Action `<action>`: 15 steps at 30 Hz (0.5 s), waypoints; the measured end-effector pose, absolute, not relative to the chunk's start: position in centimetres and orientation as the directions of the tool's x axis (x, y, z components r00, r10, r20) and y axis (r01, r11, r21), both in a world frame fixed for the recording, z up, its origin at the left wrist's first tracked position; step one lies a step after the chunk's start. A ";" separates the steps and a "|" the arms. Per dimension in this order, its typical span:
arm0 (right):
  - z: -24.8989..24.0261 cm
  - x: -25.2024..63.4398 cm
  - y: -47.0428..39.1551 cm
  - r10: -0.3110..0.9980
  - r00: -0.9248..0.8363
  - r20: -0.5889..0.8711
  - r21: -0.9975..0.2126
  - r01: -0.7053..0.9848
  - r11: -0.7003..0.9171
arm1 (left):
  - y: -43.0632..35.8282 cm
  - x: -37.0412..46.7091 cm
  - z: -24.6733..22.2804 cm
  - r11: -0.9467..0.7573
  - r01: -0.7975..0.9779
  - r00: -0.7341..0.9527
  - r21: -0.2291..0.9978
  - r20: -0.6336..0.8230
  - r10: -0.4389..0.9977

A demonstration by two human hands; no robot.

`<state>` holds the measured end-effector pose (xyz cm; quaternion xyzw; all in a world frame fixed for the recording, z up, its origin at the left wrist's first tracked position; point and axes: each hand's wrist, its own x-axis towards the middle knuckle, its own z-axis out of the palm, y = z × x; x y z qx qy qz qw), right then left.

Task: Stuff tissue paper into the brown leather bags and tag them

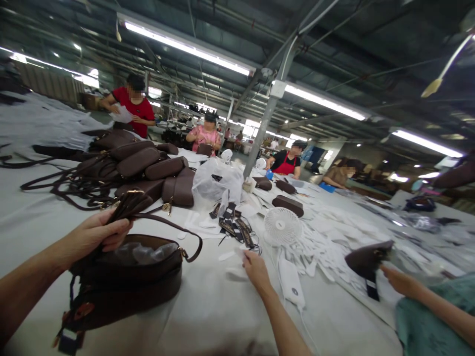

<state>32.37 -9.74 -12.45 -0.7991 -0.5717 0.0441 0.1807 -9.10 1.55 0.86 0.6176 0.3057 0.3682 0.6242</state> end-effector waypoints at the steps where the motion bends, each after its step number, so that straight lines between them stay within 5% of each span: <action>1: -12.1 32.9 -9.4 0.917 0.364 0.165 -0.392 0.877 -0.278 | 1.6 -9.2 0.7 -0.023 -0.088 0.539 0.996 0.067 0.839; 7: -10.8 33.3 -8.1 0.826 0.463 0.321 -0.553 0.800 -0.233 | 2.4 -9.4 -0.8 -0.035 -0.107 0.534 0.994 0.087 0.841; 15: -11.4 31.0 -8.2 0.824 0.280 0.493 -0.344 0.932 -0.111 | 1.1 -8.9 -0.1 -0.071 -0.111 0.500 0.991 0.117 0.858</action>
